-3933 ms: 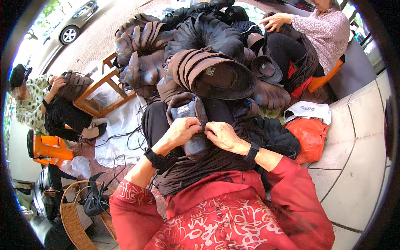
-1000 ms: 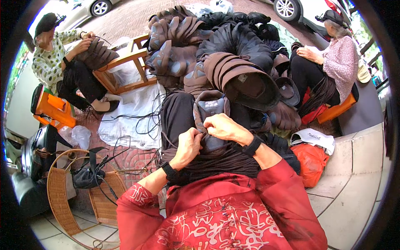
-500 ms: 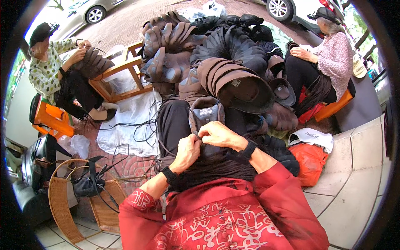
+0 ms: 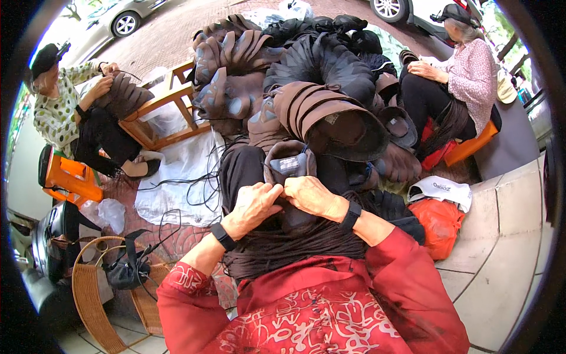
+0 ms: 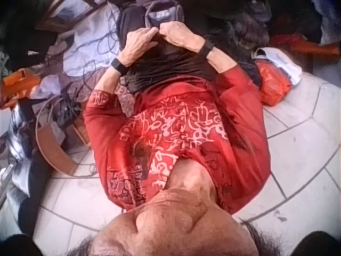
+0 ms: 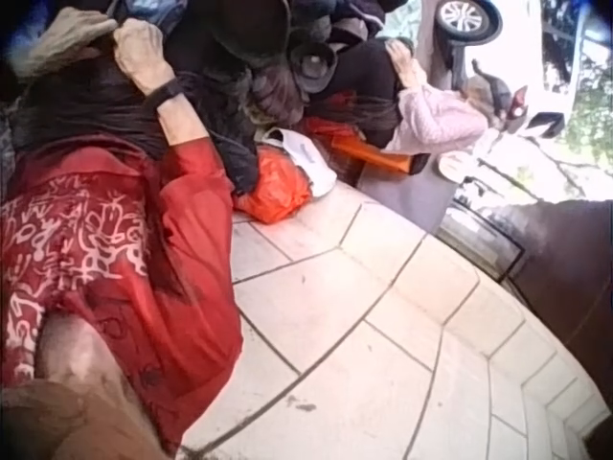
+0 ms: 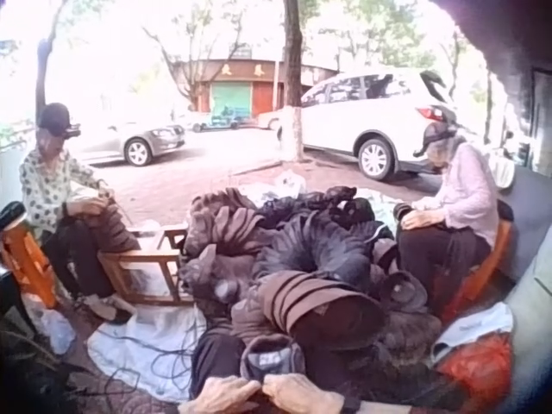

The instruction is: Lacing a brown athletic shoe as part of a manufacturing or assembly task.

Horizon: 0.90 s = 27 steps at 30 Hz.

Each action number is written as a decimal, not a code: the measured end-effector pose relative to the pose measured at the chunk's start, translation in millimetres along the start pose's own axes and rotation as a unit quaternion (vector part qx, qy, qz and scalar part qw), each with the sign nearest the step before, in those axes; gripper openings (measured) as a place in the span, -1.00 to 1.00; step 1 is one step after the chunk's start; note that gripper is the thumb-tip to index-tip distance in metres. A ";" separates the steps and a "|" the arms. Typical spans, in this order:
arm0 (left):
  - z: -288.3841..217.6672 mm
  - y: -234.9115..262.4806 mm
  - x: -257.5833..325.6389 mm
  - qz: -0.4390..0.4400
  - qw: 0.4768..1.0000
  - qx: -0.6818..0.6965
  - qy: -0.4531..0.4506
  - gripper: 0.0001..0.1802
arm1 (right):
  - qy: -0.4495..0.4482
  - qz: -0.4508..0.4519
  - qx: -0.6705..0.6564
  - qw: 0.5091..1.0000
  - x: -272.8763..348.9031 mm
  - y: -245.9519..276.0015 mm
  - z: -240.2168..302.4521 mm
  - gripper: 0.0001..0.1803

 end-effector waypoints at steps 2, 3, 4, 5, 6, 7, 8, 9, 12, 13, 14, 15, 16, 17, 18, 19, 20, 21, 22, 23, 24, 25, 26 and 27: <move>-2.8 -1.6 -2.7 -0.003 0.998 -0.048 -0.034 -0.61 | 0.008 0.005 -0.002 1.000 0.7 0.2 -1.0 -0.90; -2.3 -2.6 -2.4 -0.003 0.998 -0.047 -0.036 -0.61 | 0.002 0.014 -0.006 1.000 0.3 -0.8 -1.9 -0.90; -3.0 -2.7 -0.7 -0.012 0.999 -0.034 -0.039 -0.63 | -0.004 0.024 -0.011 1.000 -0.1 -1.8 -2.9 -0.90; -3.2 -2.3 0.0 -0.020 0.999 -0.020 -0.042 -0.64 | -0.006 0.023 -0.010 1.000 -0.7 -1.9 -4.2 -0.90; -3.9 1.2 -2.6 -0.031 0.999 -0.012 -0.042 -0.68 | 0.004 0.029 -0.025 0.999 -1.9 -1.3 -4.2 -0.91; -4.2 0.3 -2.8 -0.031 0.998 -0.012 -0.046 -0.68 | 0.014 0.035 -0.039 0.999 -2.7 -0.8 -3.9 -0.92; -3.0 0.5 -0.6 -0.049 0.998 0.009 -0.037 -0.70 | 0.011 0.033 -0.037 0.999 -3.0 -0.3 -4.2 -0.92; -2.3 2.1 0.7 -0.068 0.997 0.031 -0.028 -0.71 | 0.011 0.041 -0.034 0.999 -3.8 -0.9 -3.1 -0.93; -0.8 4.9 2.9 -0.095 0.995 0.035 -0.016 -0.73 | 0.009 0.045 -0.039 0.998 -8.2 -1.8 -2.4 -0.92; 0.5 6.5 3.3 -0.109 0.993 0.041 -0.010 -0.72 | 0.009 0.043 -0.049 0.998 -9.7 -1.2 -3.4 -0.91; 0.6 8.1 3.5 -0.121 0.991 0.047 -0.008 -0.72 | 0.033 0.024 -0.102 0.994 -8.9 4.9 -3.0 -0.90; 1.6 7.4 4.2 -0.121 0.992 0.045 -0.008 -0.72 | 0.035 0.023 -0.103 0.994 -9.5 6.7 -1.4 -0.90; 3.5 6.1 4.7 -0.121 0.991 0.049 -0.008 -0.71 | 0.017 0.038 -0.099 0.994 -9.7 5.1 -1.6 -0.90; 5.3 5.8 4.7 -0.121 0.991 0.054 -0.007 -0.71 | -0.001 0.052 -0.095 0.994 -10.3 2.8 -3.5 -0.90; 2.0 7.4 3.3 -0.124 0.991 0.048 -0.021 -0.70 | 0.014 0.057 -0.081 0.995 -9.7 1.4 -1.9 -0.90; 1.7 6.8 2.8 -0.121 0.991 0.047 -0.021 -0.70 | 0.013 0.055 -0.084 0.995 -10.4 0.5 -2.7 -0.90; 1.5 5.9 2.7 -0.117 0.992 0.047 -0.022 -0.70 | 0.031 0.073 -0.042 0.996 -11.5 -3.1 -1.7 -0.90; 0.9 5.2 2.9 -0.114 0.992 0.049 -0.022 -0.70 | 0.048 0.093 -0.001 0.995 -12.2 -5.8 0.4 -0.89; 1.0 5.4 3.1 -0.111 0.992 0.050 -0.020 -0.70 | 0.047 0.093 -0.005 0.995 -12.5 -5.1 0.7 -0.89; 0.7 7.3 3.3 -0.113 0.993 0.039 -0.021 -0.72 | 0.072 0.086 0.022 0.993 -11.7 -3.3 4.3 -0.87; -0.3 9.9 3.9 -0.118 0.992 0.028 -0.021 -0.74 | 0.098 0.080 0.049 0.991 -12.0 1.1 10.7 -0.86; -0.2 10.4 4.8 -0.116 0.993 0.027 -0.016 -0.74 | 0.100 0.082 0.045 0.991 -11.6 5.9 13.9 -0.86; 5.9 11.6 6.0 -0.126 0.986 0.106 0.022 -0.75 | 0.152 0.033 0.141 0.978 -9.1 16.5 23.4 -0.85; 11.3 12.4 5.4 -0.135 0.972 0.183 0.058 -0.76 | 0.202 -0.018 0.237 0.950 -5.9 27.5 32.4 -0.83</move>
Point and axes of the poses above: each hand's wrist, its own x-axis away from the middle knuckle, its own y-axis out of the back of the hand, z = x × y, the point moved 7 cm from there along -x, towards the middle knuckle, and after that the axes turned 6 degrees about x, right-handed, at the moved point
